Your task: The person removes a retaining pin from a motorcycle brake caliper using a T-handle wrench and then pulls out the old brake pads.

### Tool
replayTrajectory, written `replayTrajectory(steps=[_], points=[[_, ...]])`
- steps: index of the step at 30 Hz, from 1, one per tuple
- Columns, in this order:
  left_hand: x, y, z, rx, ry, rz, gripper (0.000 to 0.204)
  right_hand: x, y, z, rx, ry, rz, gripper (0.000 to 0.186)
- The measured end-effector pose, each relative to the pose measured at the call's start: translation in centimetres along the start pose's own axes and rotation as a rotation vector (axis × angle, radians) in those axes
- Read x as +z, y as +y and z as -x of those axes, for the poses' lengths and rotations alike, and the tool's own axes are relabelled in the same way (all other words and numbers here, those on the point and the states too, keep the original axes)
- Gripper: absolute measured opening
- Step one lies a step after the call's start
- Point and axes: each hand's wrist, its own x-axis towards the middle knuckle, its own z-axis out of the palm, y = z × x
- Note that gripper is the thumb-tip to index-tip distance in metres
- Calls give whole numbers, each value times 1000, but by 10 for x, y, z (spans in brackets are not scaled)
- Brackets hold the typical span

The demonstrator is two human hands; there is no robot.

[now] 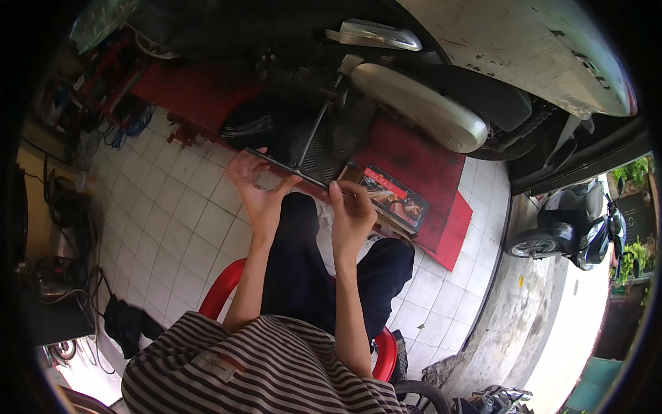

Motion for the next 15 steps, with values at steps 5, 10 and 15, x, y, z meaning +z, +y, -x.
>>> replayTrajectory(steps=[5, 10, 15], points=[[10, -5, 30, -209, -230, -86, 25, 17, 31, 27, -15, 69, 125, 15], [14, 5, 34, -46, -350, -236, 16, 9, 24, 48, -109, -333, 362, 22], [17, -1, 39, 193, -484, -469, 21, -7, 12, 30, -98, 42, 212, 30]])
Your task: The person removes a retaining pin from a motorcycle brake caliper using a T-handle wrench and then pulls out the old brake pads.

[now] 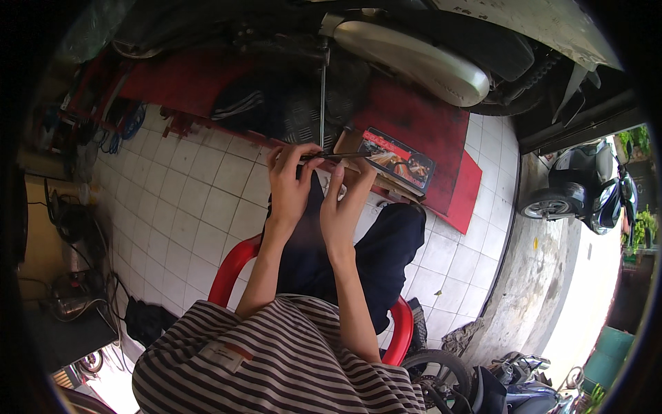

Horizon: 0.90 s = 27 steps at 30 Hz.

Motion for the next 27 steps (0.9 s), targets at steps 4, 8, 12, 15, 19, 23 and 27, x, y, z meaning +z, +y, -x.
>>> replayTrajectory(steps=[4, 8, 12, 15, 19, 23, 27], points=[[3, -5, 1, 8, 13, 13, 33, -8, -30, -28, -151, 83, 177, 26], [-3, -7, 0, 84, 63, -197, 44, -24, -23, -46, -279, -32, 386, 16], [-7, -9, 3, 33, 197, -267, 57, -20, -12, -34, 106, -30, -154, 17], [-13, -13, 2, 5, 348, -229, 69, -13, -9, -29, 161, -30, -289, 19], [-11, -21, -3, 3, 494, 30, 78, -4, -3, -19, 274, -57, -452, 21], [-7, -26, 4, -228, 373, 317, 73, 8, 7, -10, 234, -184, -280, 23], [-8, -12, 2, -472, 322, 619, 42, 21, 10, -6, -150, -284, 128, 30]])
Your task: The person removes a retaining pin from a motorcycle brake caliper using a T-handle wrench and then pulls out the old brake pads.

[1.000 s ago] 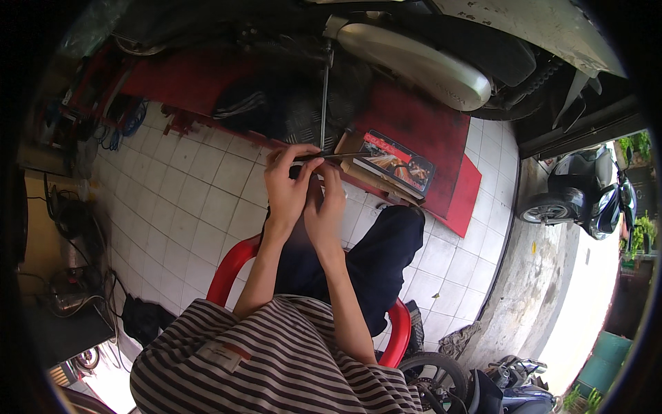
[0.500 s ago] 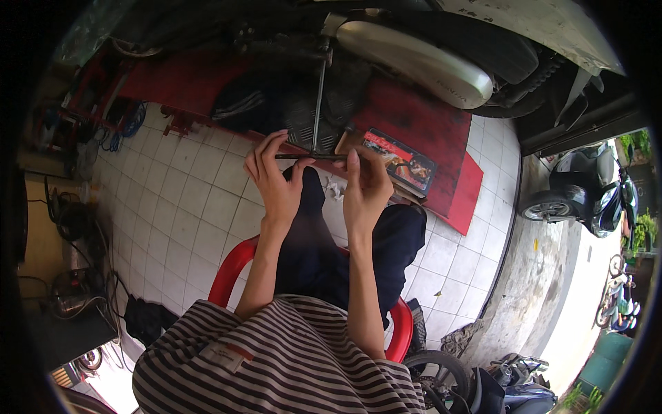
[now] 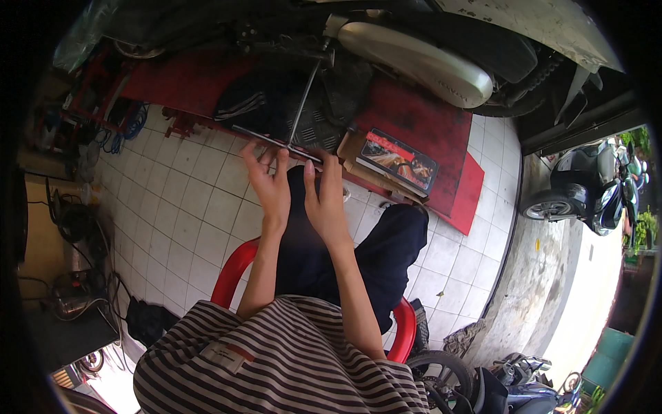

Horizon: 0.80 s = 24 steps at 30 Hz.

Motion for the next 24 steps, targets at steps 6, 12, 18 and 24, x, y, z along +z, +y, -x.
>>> replayTrajectory(steps=[6, 12, 18, 24], points=[[-12, 0, -6, 323, -115, -405, 17, -10, -10, -3, 92, -364, 10, 59], [-13, -6, 2, 89, -126, -394, 20, -29, -40, -21, -25, -202, 369, 49], [-13, -11, 5, 309, -218, -419, 24, 3, -94, -62, -268, -336, 457, 41], [-10, -13, 0, 165, -125, -352, 25, 9, -82, -82, -234, -295, 345, 12]])
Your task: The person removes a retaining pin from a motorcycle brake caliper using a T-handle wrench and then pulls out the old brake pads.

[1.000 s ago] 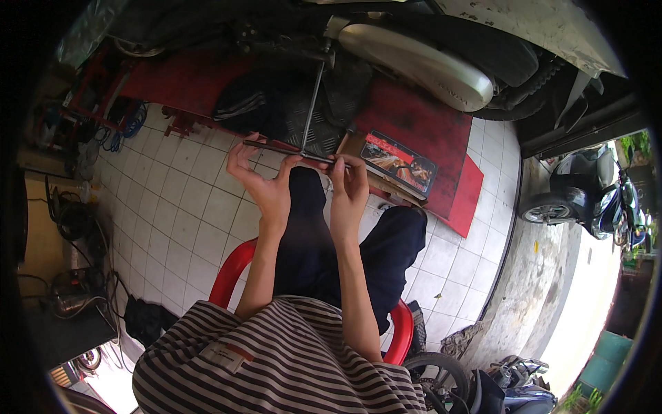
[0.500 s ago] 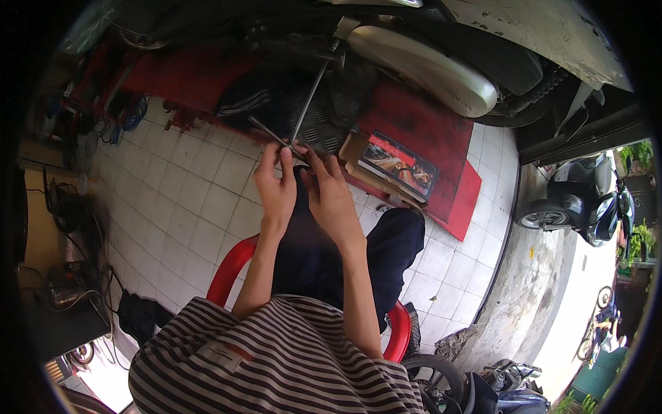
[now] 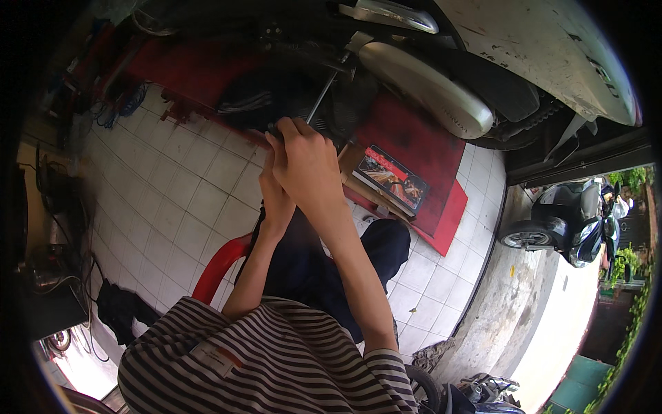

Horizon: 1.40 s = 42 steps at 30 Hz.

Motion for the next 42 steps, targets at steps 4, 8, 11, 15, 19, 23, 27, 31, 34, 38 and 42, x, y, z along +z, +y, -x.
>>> replayTrajectory(steps=[4, 8, 11, 15, 19, 23, 27, 31, 34, 38, 42], points=[[-7, -9, -6, 104, 159, -120, 28, -6, 6, 16, 119, 126, -327, 3], [-1, -15, -1, 18, 413, 42, 50, -4, 18, 36, 231, 193, -411, 10], [-4, -17, -2, -273, 115, 512, 33, -5, 28, 46, 300, 234, -611, 17], [0, -8, 3, -309, -55, 703, 23, -8, 43, 59, 285, 190, -433, 14], [0, -5, 5, -278, -34, 591, 20, -23, 31, 56, 16, 85, 178, 28], [-3, -8, 4, -214, -47, 397, 10, -16, 10, 48, -53, -124, 430, 55], [-16, 5, -2, 84, -100, -35, 16, 0, 28, 37, -26, -226, 464, 49], [-25, -8, -11, 182, -114, -60, 18, 11, 40, 38, 25, -205, 352, 34], [-24, -7, -10, 138, 12, -21, 12, 13, 52, 46, 152, -149, 24, 27], [-16, -24, -5, -203, 311, 361, 20, 18, 55, 56, 310, -28, -439, 17], [-26, -56, -3, -403, 146, 450, 25, 14, 46, 52, 426, 39, -768, 22]])
